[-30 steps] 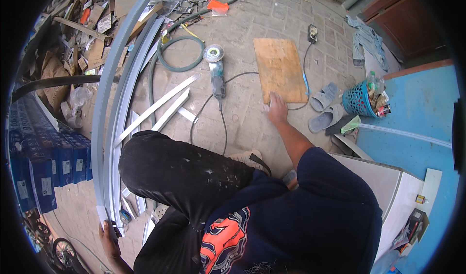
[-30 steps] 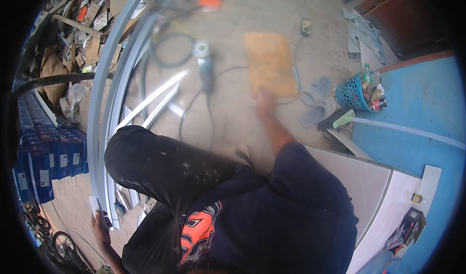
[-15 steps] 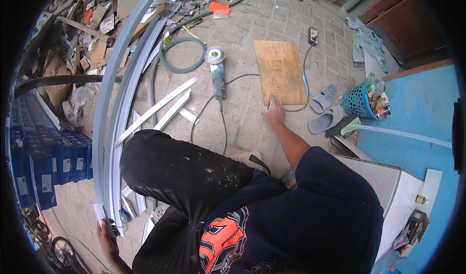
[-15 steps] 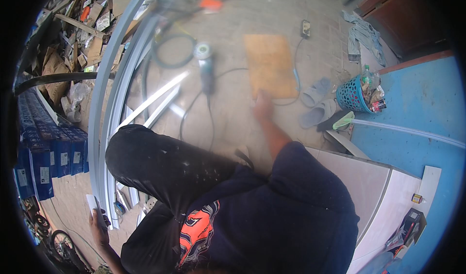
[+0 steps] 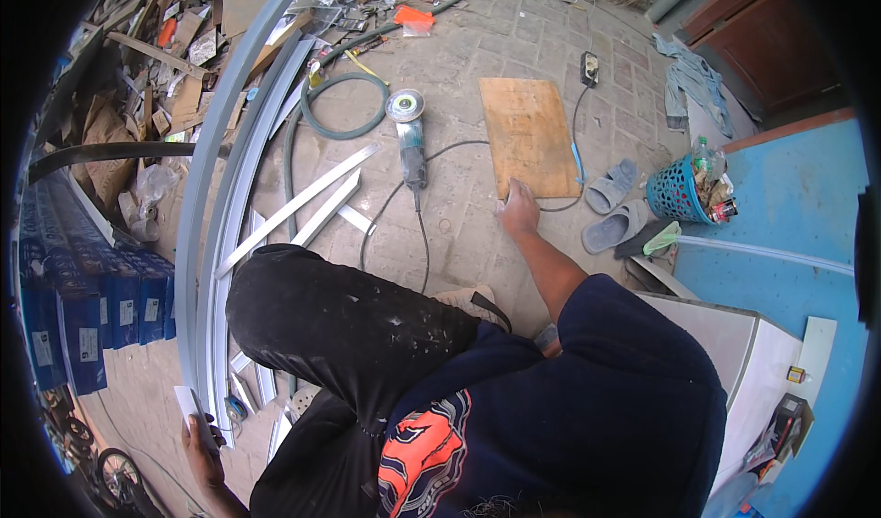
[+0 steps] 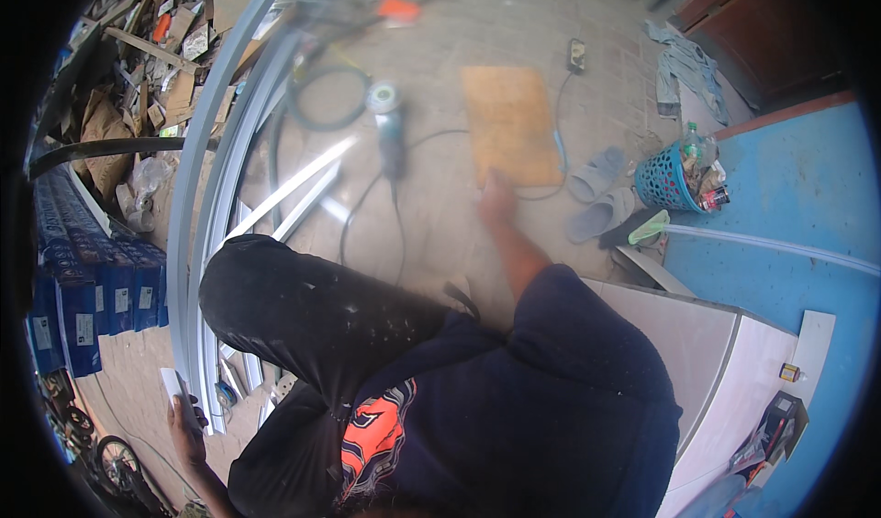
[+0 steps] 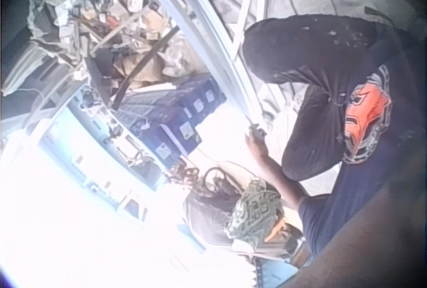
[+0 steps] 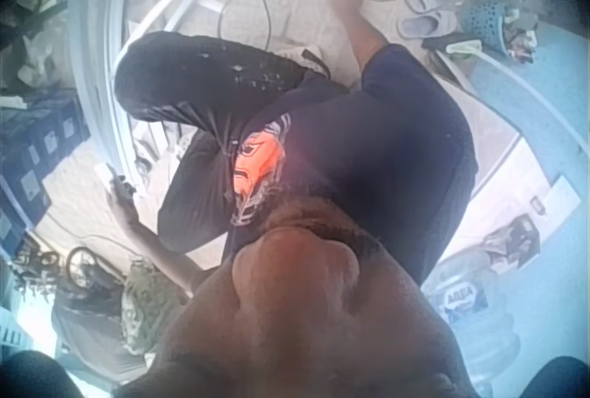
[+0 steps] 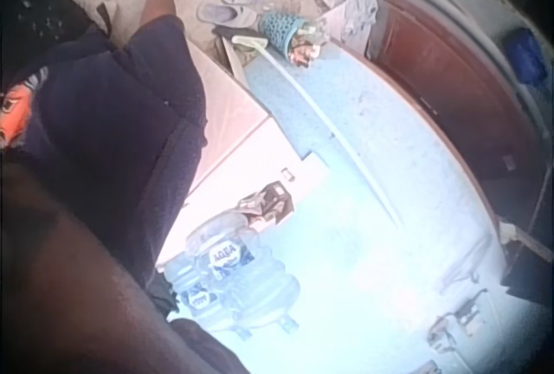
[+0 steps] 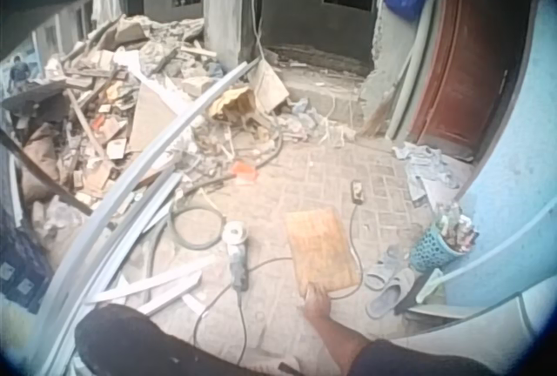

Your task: The person measures and marks aluminum profiles using a metal ruler and pencil, then cuts them with an angle grinder. The person handles multiple profile pieces, aligns them for measurement, and cuts them to size.

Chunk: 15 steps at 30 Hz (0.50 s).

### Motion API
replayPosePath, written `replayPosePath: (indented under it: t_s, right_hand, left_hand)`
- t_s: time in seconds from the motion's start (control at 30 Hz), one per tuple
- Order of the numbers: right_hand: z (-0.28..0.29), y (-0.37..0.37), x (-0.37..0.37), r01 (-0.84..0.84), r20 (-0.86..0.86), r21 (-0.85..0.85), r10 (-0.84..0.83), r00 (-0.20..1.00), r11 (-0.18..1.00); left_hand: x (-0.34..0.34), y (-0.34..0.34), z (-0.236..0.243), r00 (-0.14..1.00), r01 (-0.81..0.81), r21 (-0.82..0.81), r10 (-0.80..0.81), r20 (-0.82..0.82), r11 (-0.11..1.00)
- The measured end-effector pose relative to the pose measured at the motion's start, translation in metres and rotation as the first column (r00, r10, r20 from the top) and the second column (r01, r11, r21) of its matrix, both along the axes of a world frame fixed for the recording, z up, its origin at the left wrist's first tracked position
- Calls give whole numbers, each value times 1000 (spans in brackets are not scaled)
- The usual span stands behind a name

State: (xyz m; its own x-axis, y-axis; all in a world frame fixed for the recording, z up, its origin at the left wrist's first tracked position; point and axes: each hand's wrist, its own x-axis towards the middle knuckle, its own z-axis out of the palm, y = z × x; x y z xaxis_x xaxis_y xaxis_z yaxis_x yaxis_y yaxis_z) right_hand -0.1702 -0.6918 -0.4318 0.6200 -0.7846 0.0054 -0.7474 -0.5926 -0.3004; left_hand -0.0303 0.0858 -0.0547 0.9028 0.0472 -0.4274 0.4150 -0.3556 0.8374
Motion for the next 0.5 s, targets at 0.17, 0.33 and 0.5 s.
replayPosePath:
  t_s: [0.17, 0.33, 0.5]
  right_hand:
    - [-2, 1, 1, -13, 11, -38, 14, 1000, 999]
    - [6, 0, 4, -18, -8, -31, 18, 1000, 999]
    - [23, 0, 8, 13, -95, 54, -8, 995, 998]
  left_hand:
    - [-2, -2, 0, 1000, -2, -15, 1, -11, 1000]
    - [-4, -5, 0, 1000, 0, -12, 1, 3, 1000]
    - [-7, -6, 1, 1000, 22, -19, -22, 14, 1000]
